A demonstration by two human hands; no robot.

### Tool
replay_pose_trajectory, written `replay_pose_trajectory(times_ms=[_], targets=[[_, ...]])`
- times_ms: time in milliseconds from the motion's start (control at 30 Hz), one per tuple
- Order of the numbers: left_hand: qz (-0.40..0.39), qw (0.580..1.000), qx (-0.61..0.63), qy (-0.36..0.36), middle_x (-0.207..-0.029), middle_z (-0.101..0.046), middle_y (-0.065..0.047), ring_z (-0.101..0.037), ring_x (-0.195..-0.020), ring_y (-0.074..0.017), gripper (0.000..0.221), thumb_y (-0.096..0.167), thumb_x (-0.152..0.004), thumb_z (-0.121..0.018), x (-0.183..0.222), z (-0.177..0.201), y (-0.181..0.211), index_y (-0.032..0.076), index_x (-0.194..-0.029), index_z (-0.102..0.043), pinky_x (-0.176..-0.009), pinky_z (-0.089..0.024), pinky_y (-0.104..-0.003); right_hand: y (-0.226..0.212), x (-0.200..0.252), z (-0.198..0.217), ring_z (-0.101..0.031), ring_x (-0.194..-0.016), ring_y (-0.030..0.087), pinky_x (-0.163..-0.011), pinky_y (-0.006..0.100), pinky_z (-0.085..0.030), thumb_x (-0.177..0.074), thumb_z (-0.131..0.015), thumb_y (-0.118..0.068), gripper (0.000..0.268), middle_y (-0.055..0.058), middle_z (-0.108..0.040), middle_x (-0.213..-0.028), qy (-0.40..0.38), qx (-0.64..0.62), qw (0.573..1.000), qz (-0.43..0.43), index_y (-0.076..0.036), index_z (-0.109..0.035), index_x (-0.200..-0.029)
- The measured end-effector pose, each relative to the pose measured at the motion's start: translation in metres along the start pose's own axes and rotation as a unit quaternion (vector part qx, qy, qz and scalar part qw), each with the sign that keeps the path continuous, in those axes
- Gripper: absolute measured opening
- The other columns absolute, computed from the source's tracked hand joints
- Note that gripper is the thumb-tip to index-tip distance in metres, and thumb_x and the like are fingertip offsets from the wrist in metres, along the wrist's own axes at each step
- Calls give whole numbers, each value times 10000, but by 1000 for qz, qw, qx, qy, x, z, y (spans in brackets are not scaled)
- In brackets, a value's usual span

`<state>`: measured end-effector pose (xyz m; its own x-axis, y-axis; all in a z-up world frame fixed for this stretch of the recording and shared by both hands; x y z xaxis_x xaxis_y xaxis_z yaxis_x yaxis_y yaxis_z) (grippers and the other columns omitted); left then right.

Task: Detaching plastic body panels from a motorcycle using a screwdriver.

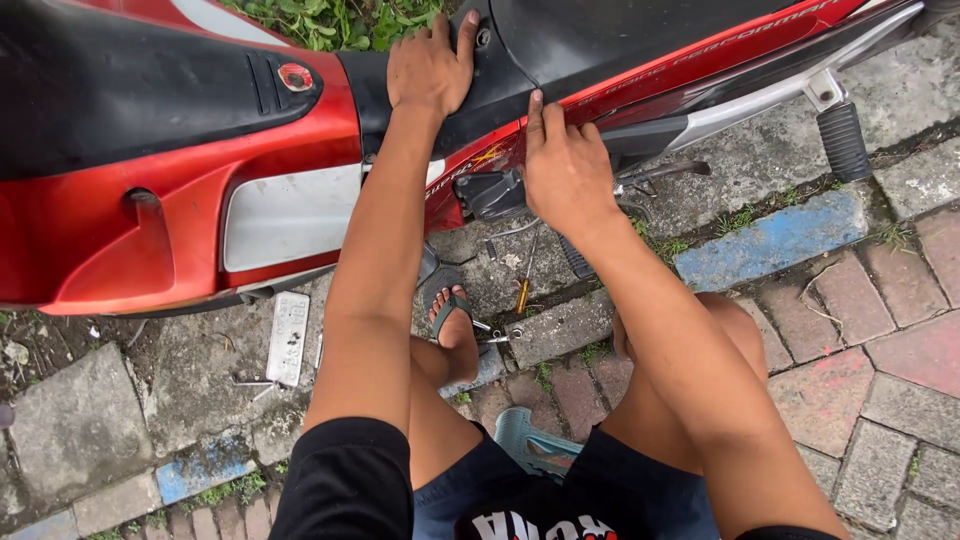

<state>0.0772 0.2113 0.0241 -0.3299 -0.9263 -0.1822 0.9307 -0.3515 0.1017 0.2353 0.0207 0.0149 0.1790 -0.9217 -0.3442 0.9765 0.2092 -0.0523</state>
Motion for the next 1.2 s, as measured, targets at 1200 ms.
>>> replay_pose_trajectory(times_ms=[1200], targets=[[66, 957, -152, -239, -1191, -705, -207, -630, -1107, -455, 526, 534, -1101, -474, 2, 102, -114, 75, -1093, -731, -1032, -385, -567, -86, -76, 13, -570, -1172, 375, -924, 496, -548, -870, -839, -204, 665, 231, -548, -1314, 91, -191, 971, 111, 71, -570, -1413]])
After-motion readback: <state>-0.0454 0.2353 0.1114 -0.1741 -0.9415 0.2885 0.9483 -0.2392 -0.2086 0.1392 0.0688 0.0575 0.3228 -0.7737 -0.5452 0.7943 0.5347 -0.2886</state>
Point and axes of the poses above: each hand's wrist, its own x-axis away from the middle knuckle, its own z-axis out of the back of the hand, y = z × x, the point moved 2 cm from there along -x, towards the middle knuckle
